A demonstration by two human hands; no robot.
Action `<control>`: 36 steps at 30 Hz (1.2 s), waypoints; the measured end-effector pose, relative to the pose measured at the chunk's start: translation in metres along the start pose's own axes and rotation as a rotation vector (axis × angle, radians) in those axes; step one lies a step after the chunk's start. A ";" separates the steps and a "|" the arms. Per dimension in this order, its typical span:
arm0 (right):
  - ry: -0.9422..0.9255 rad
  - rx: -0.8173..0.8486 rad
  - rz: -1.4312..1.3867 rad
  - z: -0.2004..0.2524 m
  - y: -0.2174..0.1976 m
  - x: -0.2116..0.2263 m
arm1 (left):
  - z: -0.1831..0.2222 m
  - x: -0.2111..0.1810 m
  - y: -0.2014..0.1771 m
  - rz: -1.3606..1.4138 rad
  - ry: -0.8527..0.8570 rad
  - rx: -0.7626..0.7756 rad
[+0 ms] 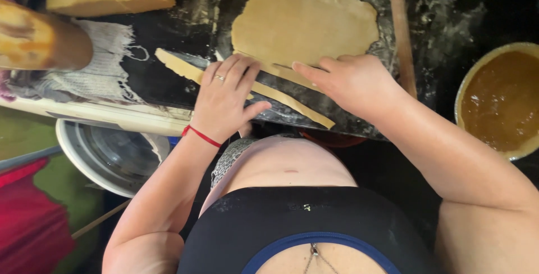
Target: Rolling out dough with a rolling pin and cutting it into strips with a knife on a floured surface.
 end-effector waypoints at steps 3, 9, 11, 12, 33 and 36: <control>0.021 -0.021 0.003 0.027 0.000 -0.009 | -0.001 -0.005 0.002 -0.037 -0.002 0.013; 0.060 -0.041 -0.007 0.057 0.001 -0.015 | -0.015 -0.045 0.031 0.077 0.024 0.023; 0.086 -0.071 0.059 0.058 -0.003 -0.016 | -0.018 -0.079 0.061 0.249 0.132 0.055; 0.088 -0.072 0.059 0.059 -0.003 -0.016 | -0.022 -0.089 0.066 0.248 0.134 0.056; 0.079 0.096 0.017 0.177 -0.017 -0.058 | -0.033 -0.125 0.095 0.016 0.162 0.060; 0.102 0.169 -0.073 0.181 -0.022 -0.068 | -0.031 -0.123 0.096 0.002 0.137 0.080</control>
Point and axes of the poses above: each hand's wrist, its own z-axis away from the middle knuckle, its own y-axis out of the palm, x = y × z, the point moved 10 cm from there along -z, towards the middle knuckle, and after that the axes turned 13 degrees about z, right-handed, at the moved point
